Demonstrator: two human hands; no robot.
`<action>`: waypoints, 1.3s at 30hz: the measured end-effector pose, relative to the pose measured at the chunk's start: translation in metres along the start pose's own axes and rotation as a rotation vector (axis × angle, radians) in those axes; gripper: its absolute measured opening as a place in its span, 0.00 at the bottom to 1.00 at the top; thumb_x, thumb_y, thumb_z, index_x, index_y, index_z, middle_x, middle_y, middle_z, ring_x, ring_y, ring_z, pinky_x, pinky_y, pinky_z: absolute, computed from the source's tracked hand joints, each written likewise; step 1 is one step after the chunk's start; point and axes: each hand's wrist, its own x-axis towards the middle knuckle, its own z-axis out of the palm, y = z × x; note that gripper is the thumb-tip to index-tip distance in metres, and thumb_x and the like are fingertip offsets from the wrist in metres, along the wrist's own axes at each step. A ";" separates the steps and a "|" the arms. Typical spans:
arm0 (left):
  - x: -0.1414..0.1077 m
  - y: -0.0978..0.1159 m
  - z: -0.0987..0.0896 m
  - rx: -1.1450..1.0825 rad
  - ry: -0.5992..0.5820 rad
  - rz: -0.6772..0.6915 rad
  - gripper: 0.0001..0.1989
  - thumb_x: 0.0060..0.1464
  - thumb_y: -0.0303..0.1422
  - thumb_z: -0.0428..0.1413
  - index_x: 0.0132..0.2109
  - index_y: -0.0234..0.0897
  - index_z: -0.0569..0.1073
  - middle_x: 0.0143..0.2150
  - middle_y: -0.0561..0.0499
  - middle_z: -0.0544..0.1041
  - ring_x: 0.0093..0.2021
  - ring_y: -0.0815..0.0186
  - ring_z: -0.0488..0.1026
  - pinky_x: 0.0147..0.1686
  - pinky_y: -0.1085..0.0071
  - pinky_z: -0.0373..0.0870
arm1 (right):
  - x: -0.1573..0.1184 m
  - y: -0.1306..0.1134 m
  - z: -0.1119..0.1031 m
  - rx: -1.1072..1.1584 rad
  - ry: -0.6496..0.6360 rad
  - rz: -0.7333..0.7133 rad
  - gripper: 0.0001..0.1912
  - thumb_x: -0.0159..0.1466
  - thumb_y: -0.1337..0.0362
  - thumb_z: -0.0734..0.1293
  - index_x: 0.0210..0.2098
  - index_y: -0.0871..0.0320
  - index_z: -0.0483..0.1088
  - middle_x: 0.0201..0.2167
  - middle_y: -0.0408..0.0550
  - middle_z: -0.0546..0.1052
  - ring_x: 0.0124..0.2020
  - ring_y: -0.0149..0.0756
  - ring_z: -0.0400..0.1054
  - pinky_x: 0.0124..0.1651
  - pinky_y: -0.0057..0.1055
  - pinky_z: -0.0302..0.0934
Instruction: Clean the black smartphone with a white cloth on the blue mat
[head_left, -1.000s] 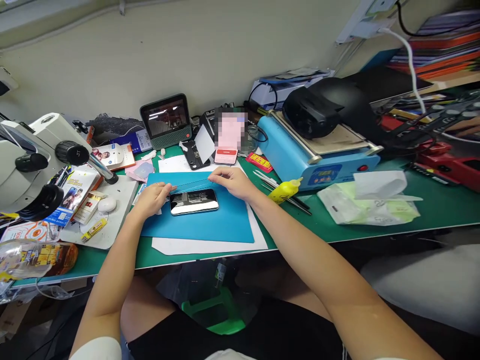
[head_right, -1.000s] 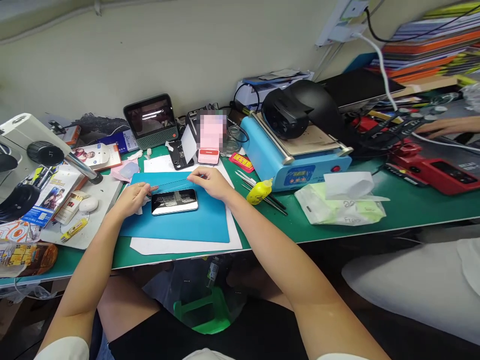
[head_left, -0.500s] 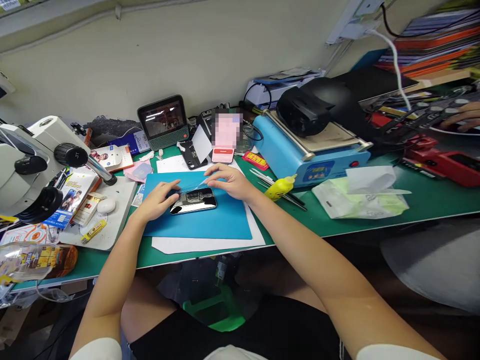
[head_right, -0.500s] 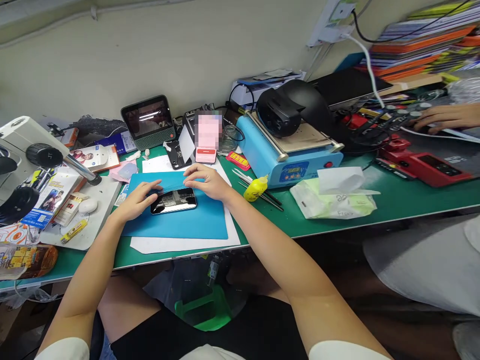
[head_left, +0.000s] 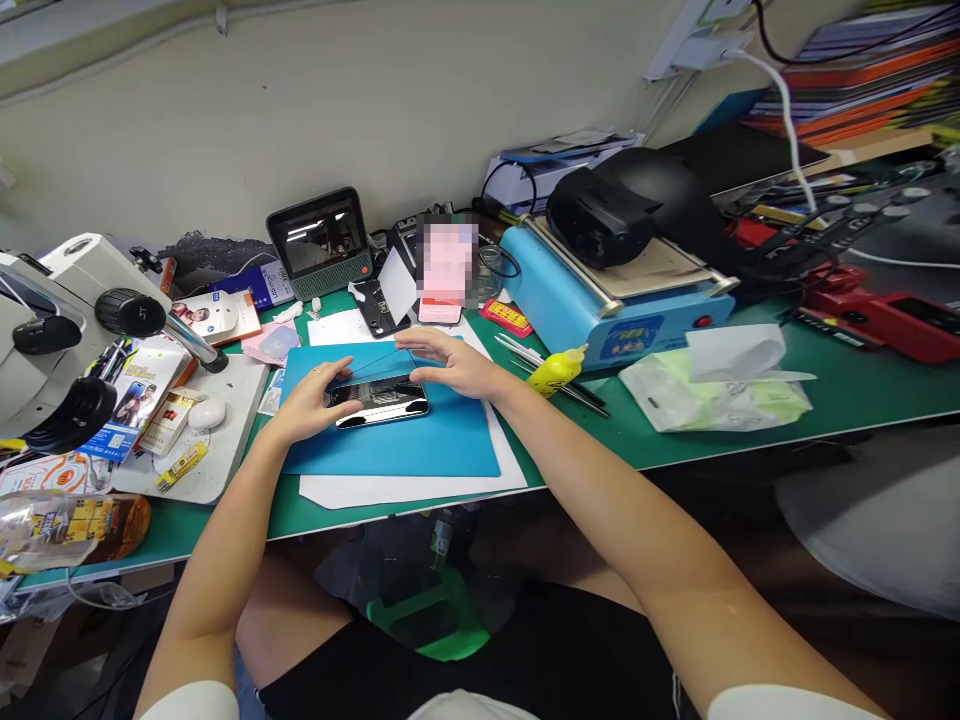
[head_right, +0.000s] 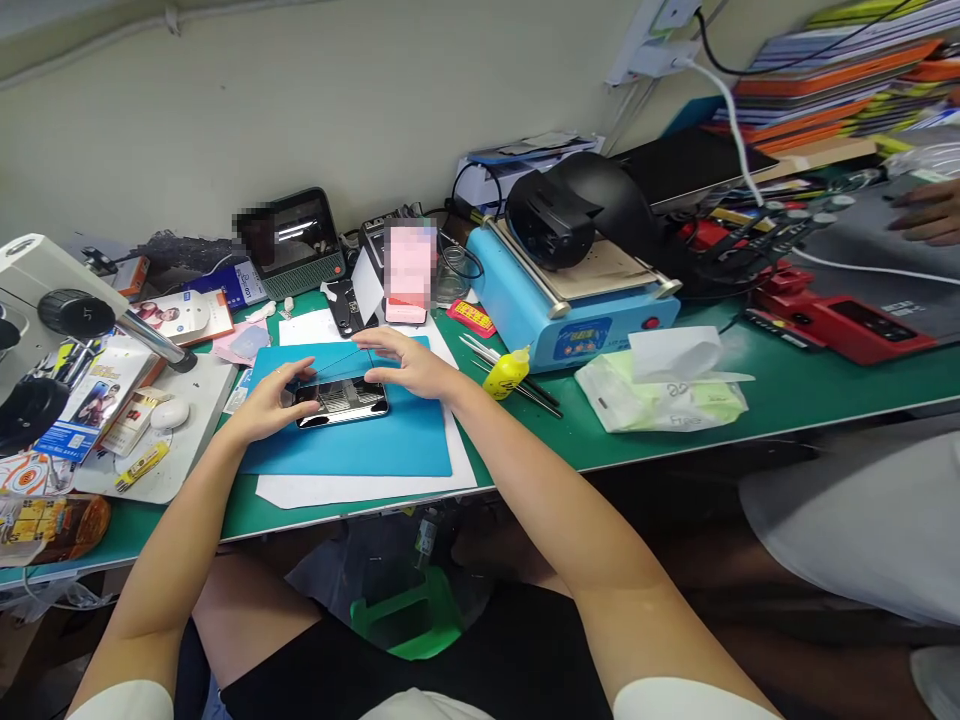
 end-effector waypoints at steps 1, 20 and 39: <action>0.000 0.000 0.000 0.003 0.007 0.005 0.42 0.61 0.55 0.61 0.75 0.44 0.63 0.66 0.40 0.75 0.66 0.45 0.71 0.64 0.49 0.70 | 0.000 0.000 -0.001 -0.001 -0.013 0.012 0.37 0.62 0.45 0.77 0.68 0.42 0.71 0.70 0.51 0.69 0.71 0.54 0.66 0.76 0.59 0.56; -0.004 0.012 -0.007 0.216 -0.038 0.141 0.39 0.58 0.48 0.64 0.72 0.43 0.68 0.62 0.42 0.72 0.62 0.48 0.69 0.64 0.51 0.68 | -0.005 -0.009 -0.007 -0.409 -0.320 0.170 0.51 0.58 0.40 0.76 0.74 0.46 0.60 0.67 0.55 0.64 0.74 0.60 0.52 0.76 0.61 0.51; 0.000 0.014 0.001 0.277 -0.086 0.127 0.39 0.59 0.49 0.65 0.73 0.48 0.67 0.64 0.42 0.72 0.62 0.45 0.69 0.63 0.47 0.66 | -0.008 -0.016 -0.010 -0.467 -0.381 0.202 0.40 0.58 0.44 0.75 0.66 0.47 0.64 0.66 0.53 0.63 0.73 0.59 0.53 0.73 0.59 0.55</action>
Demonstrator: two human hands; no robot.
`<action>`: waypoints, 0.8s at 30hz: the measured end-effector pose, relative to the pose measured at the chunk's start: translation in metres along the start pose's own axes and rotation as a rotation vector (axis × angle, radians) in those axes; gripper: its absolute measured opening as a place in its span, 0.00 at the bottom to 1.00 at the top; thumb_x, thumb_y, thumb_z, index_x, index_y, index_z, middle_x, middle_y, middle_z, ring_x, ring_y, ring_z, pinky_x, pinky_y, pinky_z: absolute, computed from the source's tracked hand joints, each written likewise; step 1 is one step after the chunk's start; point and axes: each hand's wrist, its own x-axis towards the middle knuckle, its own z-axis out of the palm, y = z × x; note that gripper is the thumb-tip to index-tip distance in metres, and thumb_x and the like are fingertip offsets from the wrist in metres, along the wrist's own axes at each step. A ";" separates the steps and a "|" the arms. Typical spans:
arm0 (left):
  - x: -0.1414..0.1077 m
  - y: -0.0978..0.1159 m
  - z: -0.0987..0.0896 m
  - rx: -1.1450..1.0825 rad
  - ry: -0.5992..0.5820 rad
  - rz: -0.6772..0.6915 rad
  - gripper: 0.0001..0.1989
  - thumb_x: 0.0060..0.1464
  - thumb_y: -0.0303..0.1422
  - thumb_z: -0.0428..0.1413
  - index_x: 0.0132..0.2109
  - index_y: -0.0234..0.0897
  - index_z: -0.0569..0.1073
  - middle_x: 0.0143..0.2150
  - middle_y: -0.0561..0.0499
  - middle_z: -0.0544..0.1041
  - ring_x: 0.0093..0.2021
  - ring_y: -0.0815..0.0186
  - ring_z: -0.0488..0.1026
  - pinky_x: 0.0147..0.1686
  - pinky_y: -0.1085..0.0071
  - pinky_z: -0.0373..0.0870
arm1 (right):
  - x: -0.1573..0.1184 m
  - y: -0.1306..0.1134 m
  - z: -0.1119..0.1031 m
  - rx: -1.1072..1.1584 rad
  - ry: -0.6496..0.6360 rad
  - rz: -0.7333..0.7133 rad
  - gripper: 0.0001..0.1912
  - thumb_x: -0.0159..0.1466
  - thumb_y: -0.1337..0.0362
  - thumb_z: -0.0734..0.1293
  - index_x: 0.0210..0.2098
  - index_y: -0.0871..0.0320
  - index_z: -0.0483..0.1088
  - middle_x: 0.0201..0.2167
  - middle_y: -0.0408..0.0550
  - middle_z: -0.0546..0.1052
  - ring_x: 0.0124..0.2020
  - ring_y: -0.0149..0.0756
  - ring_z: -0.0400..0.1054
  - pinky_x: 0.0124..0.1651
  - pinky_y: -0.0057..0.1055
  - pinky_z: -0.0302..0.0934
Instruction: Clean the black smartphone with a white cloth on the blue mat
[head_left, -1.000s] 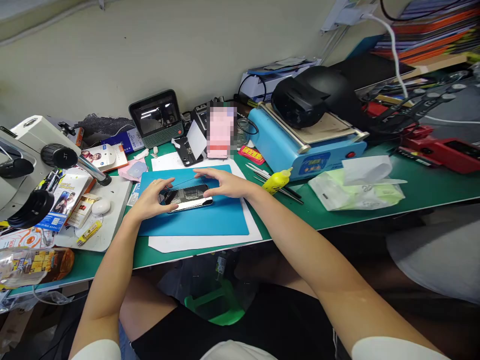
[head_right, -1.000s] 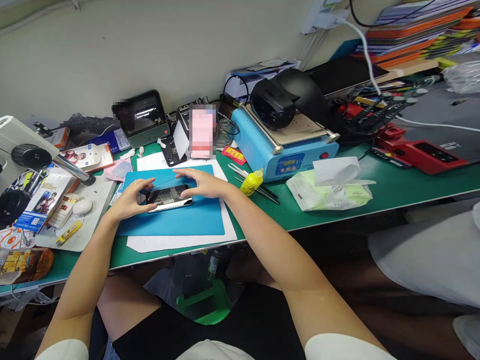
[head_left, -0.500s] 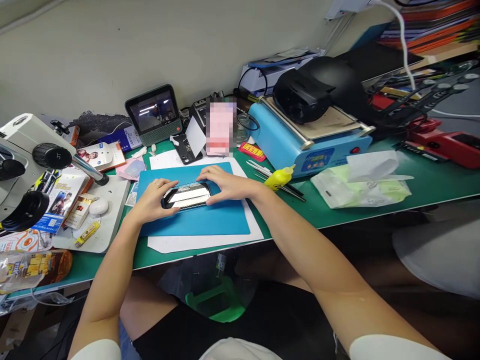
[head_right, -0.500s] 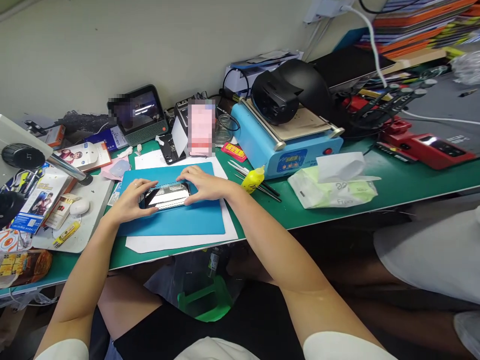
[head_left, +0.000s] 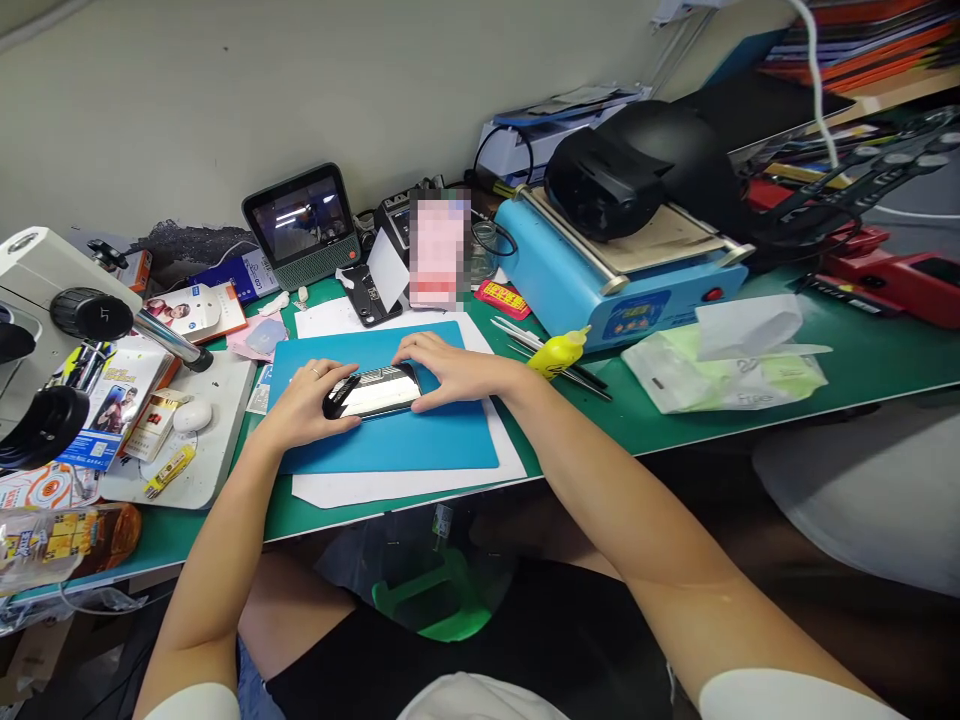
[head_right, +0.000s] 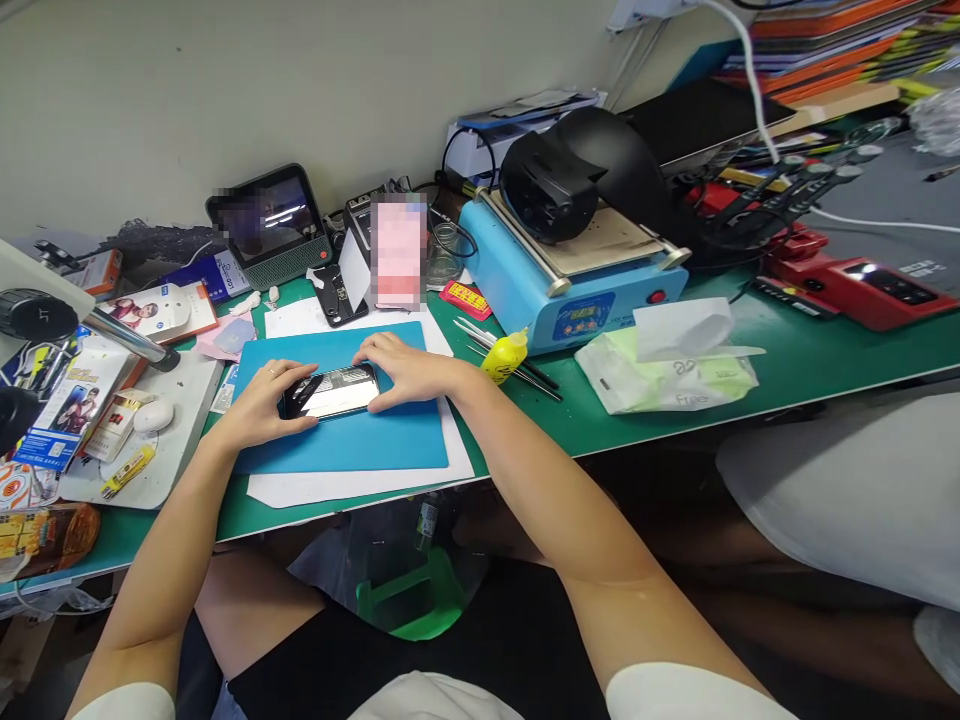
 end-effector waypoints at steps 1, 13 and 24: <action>0.000 0.000 0.000 0.001 0.003 0.001 0.39 0.58 0.49 0.65 0.73 0.48 0.67 0.64 0.42 0.73 0.62 0.45 0.69 0.63 0.48 0.66 | 0.000 0.001 0.000 -0.002 0.001 -0.003 0.40 0.58 0.44 0.75 0.66 0.47 0.64 0.66 0.53 0.63 0.73 0.59 0.53 0.73 0.60 0.55; 0.001 0.002 0.000 0.027 -0.007 0.000 0.37 0.59 0.49 0.64 0.72 0.45 0.68 0.65 0.41 0.73 0.63 0.44 0.68 0.64 0.46 0.62 | 0.000 0.006 0.001 0.013 -0.004 0.005 0.42 0.58 0.43 0.76 0.67 0.47 0.65 0.68 0.52 0.61 0.74 0.60 0.51 0.75 0.58 0.53; 0.003 0.005 -0.001 0.038 -0.010 -0.003 0.33 0.58 0.49 0.63 0.67 0.47 0.73 0.62 0.42 0.74 0.61 0.45 0.69 0.64 0.45 0.60 | 0.002 0.003 0.000 0.017 -0.021 0.016 0.41 0.59 0.44 0.75 0.67 0.48 0.64 0.68 0.53 0.61 0.75 0.58 0.50 0.76 0.58 0.52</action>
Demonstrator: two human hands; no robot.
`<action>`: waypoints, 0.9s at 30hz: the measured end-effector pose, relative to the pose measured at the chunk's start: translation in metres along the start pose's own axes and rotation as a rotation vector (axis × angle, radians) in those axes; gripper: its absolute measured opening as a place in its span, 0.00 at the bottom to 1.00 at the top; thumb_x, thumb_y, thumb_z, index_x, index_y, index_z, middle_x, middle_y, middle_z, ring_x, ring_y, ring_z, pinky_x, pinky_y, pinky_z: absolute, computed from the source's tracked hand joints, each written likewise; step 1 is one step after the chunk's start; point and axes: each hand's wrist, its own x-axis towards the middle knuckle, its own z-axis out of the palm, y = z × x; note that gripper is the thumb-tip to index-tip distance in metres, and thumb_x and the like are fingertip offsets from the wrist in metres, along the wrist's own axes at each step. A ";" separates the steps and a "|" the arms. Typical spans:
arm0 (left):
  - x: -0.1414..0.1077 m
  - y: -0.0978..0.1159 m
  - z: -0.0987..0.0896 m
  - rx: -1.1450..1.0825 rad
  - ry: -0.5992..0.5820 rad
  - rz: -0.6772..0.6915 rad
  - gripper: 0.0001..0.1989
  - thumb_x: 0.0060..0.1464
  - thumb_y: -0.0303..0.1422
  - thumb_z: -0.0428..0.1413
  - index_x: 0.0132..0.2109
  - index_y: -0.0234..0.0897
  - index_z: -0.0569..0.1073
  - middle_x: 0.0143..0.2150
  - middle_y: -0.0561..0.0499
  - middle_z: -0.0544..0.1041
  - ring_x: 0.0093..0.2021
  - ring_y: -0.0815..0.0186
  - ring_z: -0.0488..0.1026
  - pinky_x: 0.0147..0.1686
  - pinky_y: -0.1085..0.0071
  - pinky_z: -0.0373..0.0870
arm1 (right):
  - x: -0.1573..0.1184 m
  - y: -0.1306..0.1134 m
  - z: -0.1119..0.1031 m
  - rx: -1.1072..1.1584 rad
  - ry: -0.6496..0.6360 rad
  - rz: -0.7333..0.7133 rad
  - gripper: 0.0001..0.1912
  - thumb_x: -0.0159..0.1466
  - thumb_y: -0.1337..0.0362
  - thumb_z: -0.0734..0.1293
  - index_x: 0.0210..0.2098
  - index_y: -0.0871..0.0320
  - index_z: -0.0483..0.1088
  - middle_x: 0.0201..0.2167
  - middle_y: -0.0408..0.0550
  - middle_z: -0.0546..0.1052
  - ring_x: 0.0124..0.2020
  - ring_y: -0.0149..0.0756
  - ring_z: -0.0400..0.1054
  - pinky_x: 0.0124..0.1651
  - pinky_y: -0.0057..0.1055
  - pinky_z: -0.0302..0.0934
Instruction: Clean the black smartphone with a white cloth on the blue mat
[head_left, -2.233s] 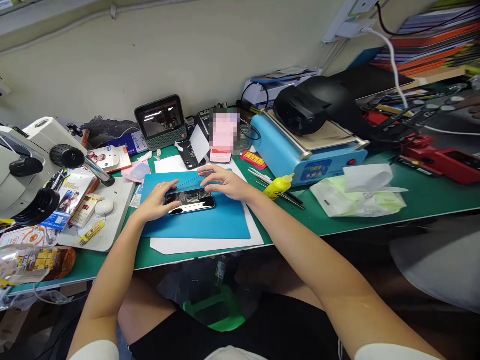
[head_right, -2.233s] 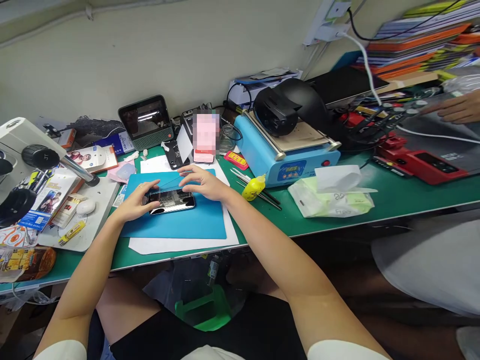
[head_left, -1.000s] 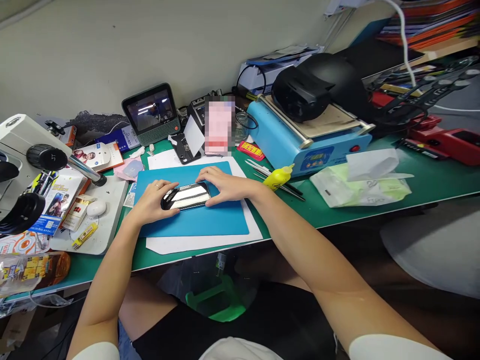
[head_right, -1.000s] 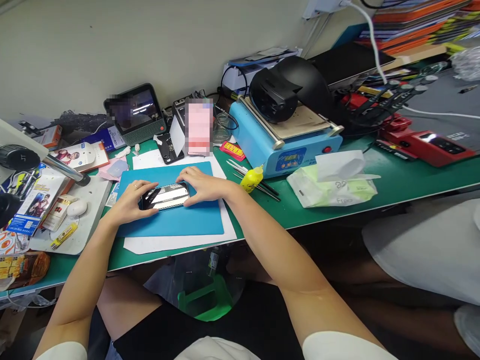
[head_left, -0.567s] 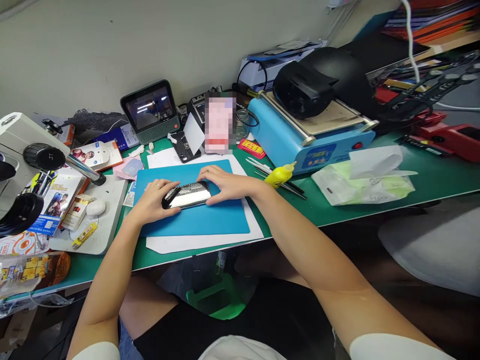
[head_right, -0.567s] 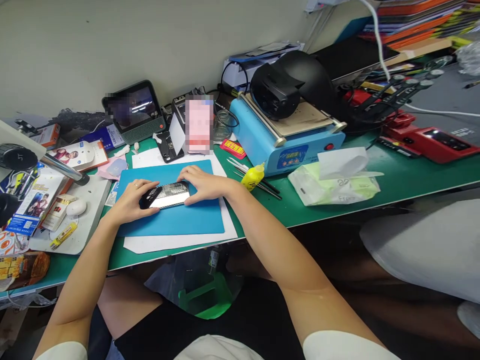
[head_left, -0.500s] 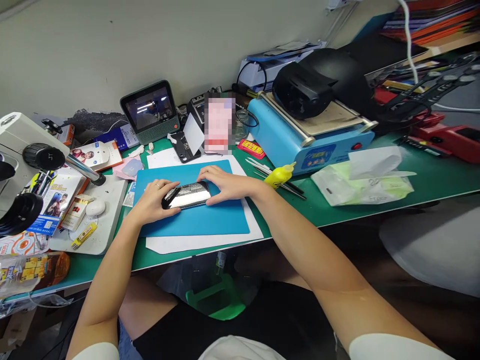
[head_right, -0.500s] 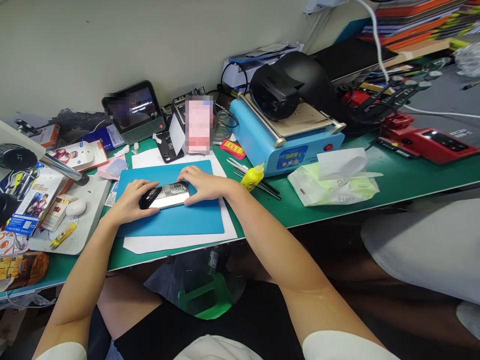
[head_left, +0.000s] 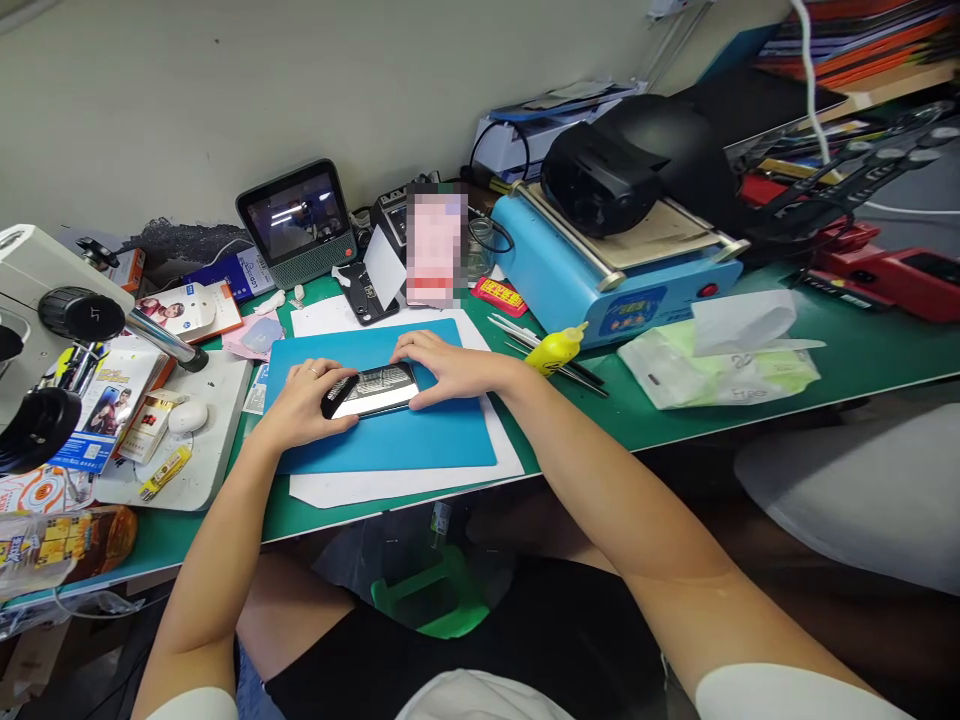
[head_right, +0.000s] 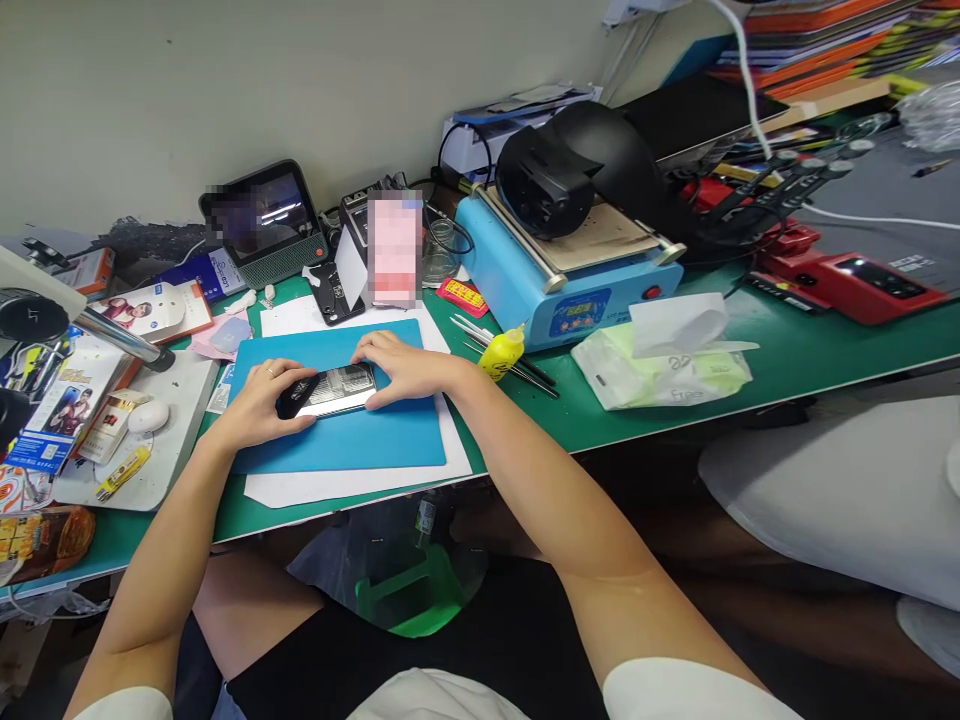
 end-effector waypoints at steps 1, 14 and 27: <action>0.000 0.000 0.000 -0.002 0.000 -0.001 0.33 0.58 0.49 0.63 0.67 0.47 0.73 0.61 0.43 0.74 0.61 0.45 0.69 0.64 0.45 0.60 | 0.000 0.001 0.000 0.001 0.003 -0.003 0.41 0.58 0.44 0.75 0.67 0.47 0.64 0.68 0.53 0.61 0.75 0.58 0.50 0.76 0.59 0.52; 0.001 0.003 0.002 0.021 0.000 -0.002 0.35 0.58 0.47 0.63 0.70 0.45 0.70 0.62 0.41 0.73 0.60 0.44 0.68 0.62 0.45 0.62 | -0.001 0.000 0.000 0.007 0.004 0.000 0.42 0.58 0.43 0.75 0.68 0.46 0.65 0.68 0.53 0.61 0.75 0.60 0.50 0.75 0.60 0.52; 0.001 0.000 0.002 0.000 0.007 0.010 0.35 0.59 0.48 0.63 0.70 0.44 0.69 0.62 0.41 0.74 0.61 0.43 0.69 0.62 0.45 0.63 | -0.001 -0.001 -0.001 0.001 -0.004 0.014 0.43 0.57 0.44 0.76 0.67 0.48 0.64 0.69 0.54 0.60 0.75 0.61 0.49 0.75 0.60 0.53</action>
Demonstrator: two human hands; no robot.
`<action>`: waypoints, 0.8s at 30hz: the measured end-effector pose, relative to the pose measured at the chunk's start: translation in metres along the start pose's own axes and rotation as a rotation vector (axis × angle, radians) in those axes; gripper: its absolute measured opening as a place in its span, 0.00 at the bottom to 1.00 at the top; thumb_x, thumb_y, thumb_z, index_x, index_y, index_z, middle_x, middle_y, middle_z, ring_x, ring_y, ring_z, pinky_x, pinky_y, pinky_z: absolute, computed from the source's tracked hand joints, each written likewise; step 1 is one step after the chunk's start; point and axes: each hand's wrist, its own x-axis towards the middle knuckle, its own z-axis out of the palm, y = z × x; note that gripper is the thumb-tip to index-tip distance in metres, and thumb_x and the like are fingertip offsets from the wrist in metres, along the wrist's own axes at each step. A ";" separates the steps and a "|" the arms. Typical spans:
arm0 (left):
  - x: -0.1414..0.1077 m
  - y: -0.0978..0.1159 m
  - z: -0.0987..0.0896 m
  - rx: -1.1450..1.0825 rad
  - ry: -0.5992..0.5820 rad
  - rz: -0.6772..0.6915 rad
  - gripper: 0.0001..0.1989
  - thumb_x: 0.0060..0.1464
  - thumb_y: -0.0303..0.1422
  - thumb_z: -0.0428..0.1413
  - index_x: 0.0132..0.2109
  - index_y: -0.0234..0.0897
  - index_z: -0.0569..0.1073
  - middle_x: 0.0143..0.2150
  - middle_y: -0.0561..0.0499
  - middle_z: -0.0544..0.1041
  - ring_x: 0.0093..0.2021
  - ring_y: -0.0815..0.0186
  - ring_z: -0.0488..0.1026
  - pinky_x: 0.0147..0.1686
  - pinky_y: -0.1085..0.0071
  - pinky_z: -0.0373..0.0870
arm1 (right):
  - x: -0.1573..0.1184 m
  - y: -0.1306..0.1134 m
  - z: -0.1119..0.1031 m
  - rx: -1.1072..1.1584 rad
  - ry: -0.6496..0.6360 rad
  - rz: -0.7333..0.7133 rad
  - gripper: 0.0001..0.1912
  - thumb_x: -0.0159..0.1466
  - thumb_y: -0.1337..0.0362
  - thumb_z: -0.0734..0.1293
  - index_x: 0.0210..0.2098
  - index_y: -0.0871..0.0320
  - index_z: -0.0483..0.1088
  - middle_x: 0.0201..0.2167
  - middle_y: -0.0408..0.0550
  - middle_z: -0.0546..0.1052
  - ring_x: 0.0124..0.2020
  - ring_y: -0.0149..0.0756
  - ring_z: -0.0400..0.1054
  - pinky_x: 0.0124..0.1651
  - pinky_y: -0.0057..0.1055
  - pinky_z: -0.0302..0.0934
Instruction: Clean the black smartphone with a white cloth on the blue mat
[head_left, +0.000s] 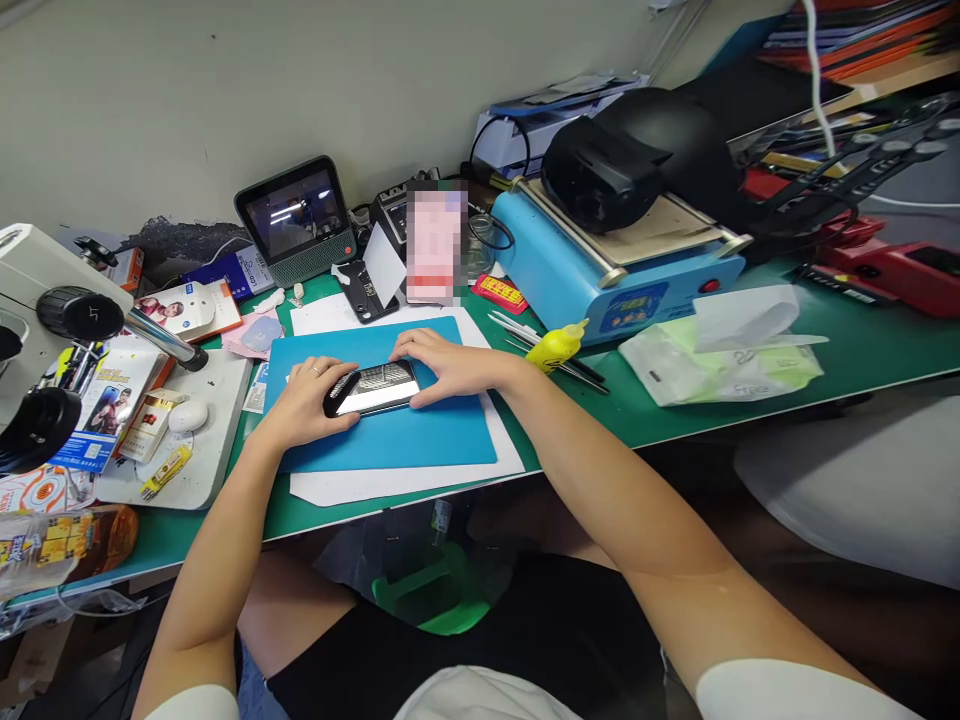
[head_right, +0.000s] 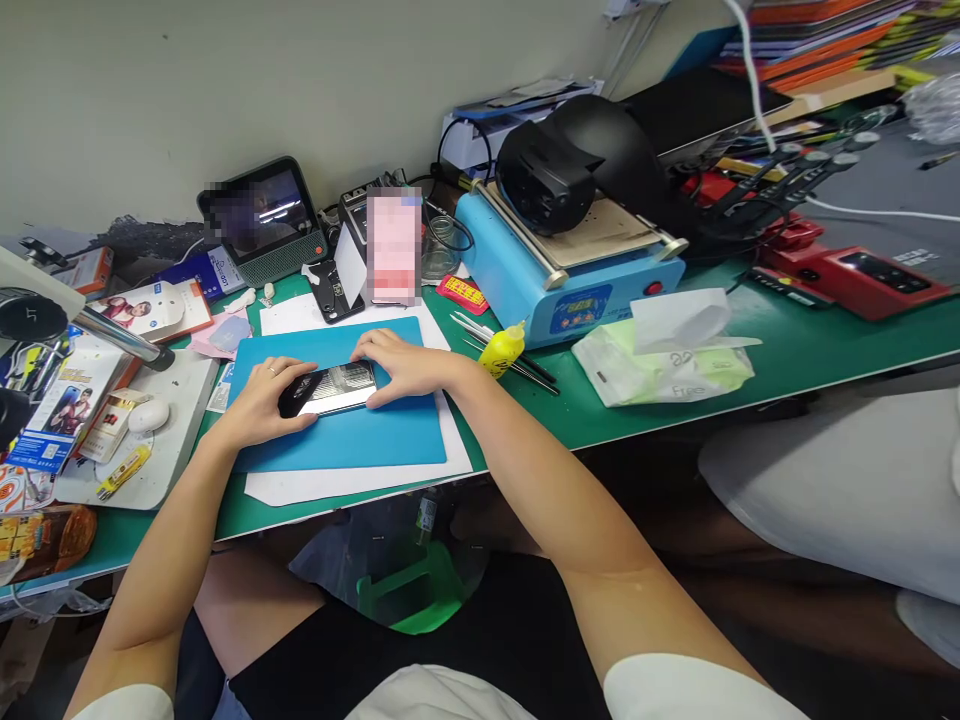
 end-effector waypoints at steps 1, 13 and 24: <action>0.000 0.000 0.000 0.001 0.000 -0.002 0.35 0.59 0.48 0.63 0.70 0.44 0.69 0.62 0.41 0.74 0.61 0.43 0.69 0.62 0.45 0.63 | 0.000 0.000 0.000 -0.002 -0.001 -0.001 0.43 0.57 0.44 0.76 0.67 0.48 0.64 0.69 0.54 0.60 0.75 0.61 0.49 0.75 0.60 0.53; -0.001 -0.002 0.000 0.018 0.002 -0.009 0.35 0.59 0.48 0.63 0.70 0.44 0.70 0.62 0.41 0.73 0.60 0.44 0.69 0.62 0.46 0.63 | 0.000 -0.001 -0.002 0.000 -0.003 -0.012 0.41 0.56 0.44 0.76 0.64 0.49 0.63 0.68 0.53 0.61 0.75 0.60 0.49 0.76 0.58 0.50; -0.001 0.000 -0.003 0.037 -0.007 -0.011 0.35 0.59 0.48 0.63 0.70 0.44 0.70 0.63 0.41 0.74 0.61 0.44 0.69 0.62 0.46 0.65 | -0.005 -0.001 -0.006 -0.015 -0.040 0.007 0.40 0.56 0.49 0.74 0.65 0.48 0.60 0.71 0.53 0.59 0.77 0.60 0.47 0.77 0.58 0.49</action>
